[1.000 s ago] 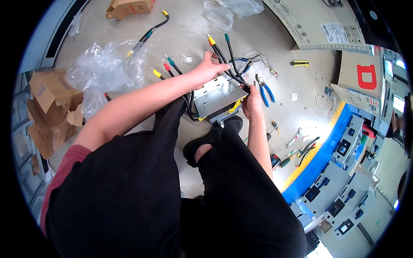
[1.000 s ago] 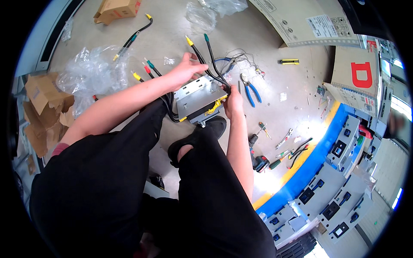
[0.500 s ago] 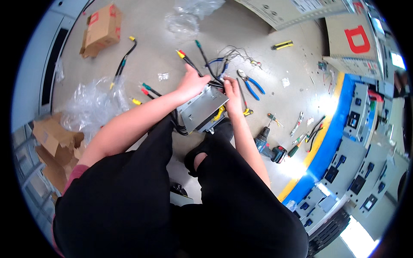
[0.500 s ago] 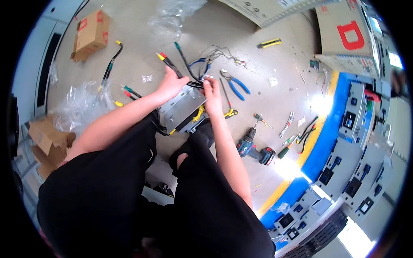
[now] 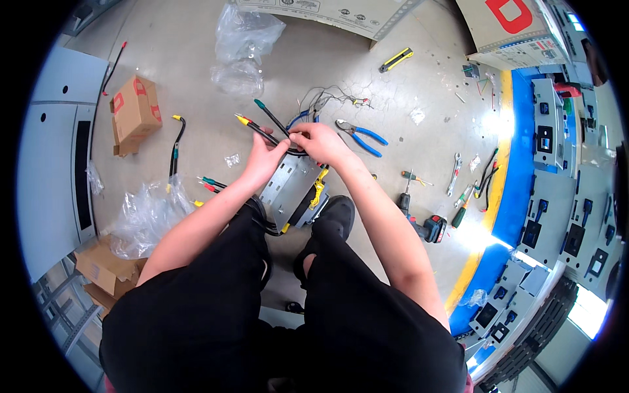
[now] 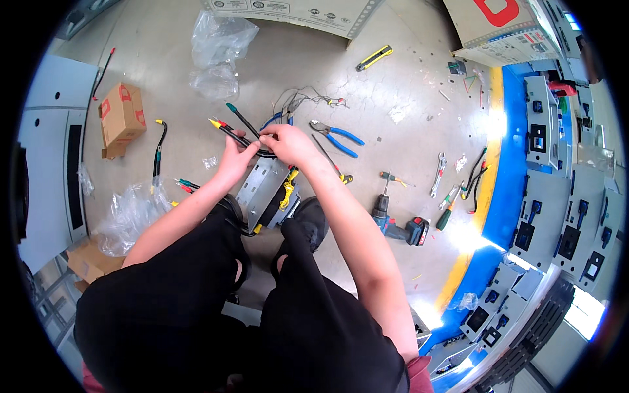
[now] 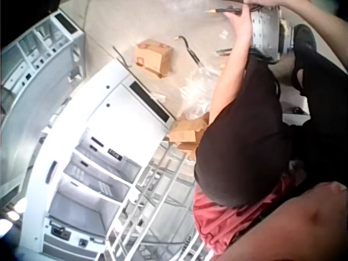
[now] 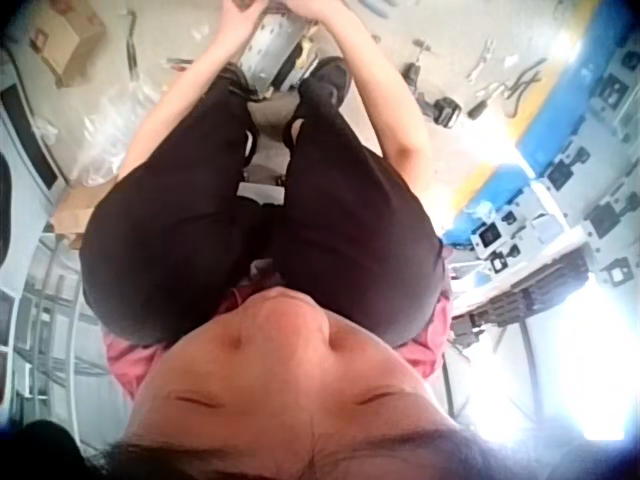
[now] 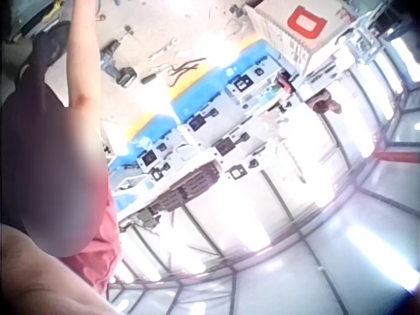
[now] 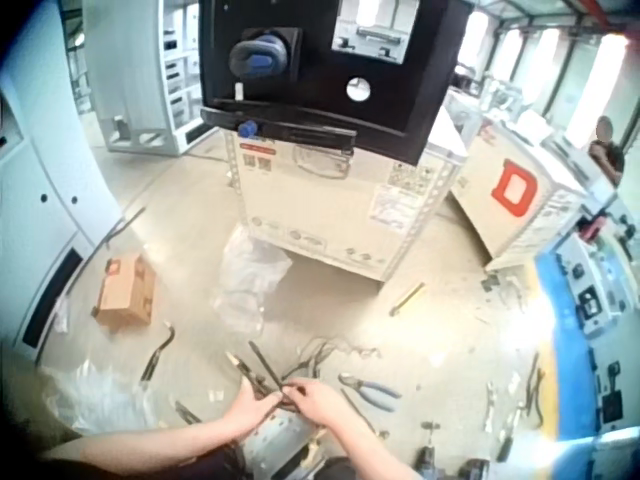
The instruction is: The person sits on the floor and uses a screwdriver to connect multiple colored wires to a metal electrical component. They then lift the component and place it into a larger metal enclosure.
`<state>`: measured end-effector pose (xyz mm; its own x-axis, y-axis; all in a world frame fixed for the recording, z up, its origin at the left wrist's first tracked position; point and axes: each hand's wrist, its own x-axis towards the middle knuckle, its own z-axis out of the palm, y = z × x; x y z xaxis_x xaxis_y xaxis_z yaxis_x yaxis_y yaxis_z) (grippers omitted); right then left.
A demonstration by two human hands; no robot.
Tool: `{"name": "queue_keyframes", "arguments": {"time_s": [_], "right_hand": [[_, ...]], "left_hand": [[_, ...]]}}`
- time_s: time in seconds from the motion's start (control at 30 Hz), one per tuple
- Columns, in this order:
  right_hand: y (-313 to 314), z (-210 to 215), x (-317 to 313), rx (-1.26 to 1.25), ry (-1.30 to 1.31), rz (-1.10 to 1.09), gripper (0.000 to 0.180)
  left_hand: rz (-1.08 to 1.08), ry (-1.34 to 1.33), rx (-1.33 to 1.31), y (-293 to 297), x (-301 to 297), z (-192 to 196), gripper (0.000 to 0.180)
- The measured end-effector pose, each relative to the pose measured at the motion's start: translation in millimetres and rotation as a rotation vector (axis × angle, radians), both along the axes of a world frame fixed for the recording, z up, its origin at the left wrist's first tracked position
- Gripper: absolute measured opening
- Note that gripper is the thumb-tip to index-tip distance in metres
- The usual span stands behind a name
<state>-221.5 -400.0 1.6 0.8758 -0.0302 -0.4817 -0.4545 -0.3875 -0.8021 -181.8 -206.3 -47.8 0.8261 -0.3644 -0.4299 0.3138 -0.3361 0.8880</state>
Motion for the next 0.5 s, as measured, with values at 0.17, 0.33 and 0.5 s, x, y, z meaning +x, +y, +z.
{"name": "queue_keyframes", "arguments": {"time_s": [0.17, 0.33, 0.5], "right_hand": [[1, -6, 4, -0.107, -0.04, 0.095, 0.031], [1, -8, 8, -0.094, -0.025, 0.126, 0.032], [-3, -2, 8, -0.103, -0.004, 0.208, 0.031]], "left_hand": [[-0.002, 0.118, -0.178, 12, 6, -9, 0.062], [0.196, 0.383, -0.479, 23, 16, -14, 0.053], [0.272, 0.456, -0.438, 15, 28, -6, 0.049]]}}
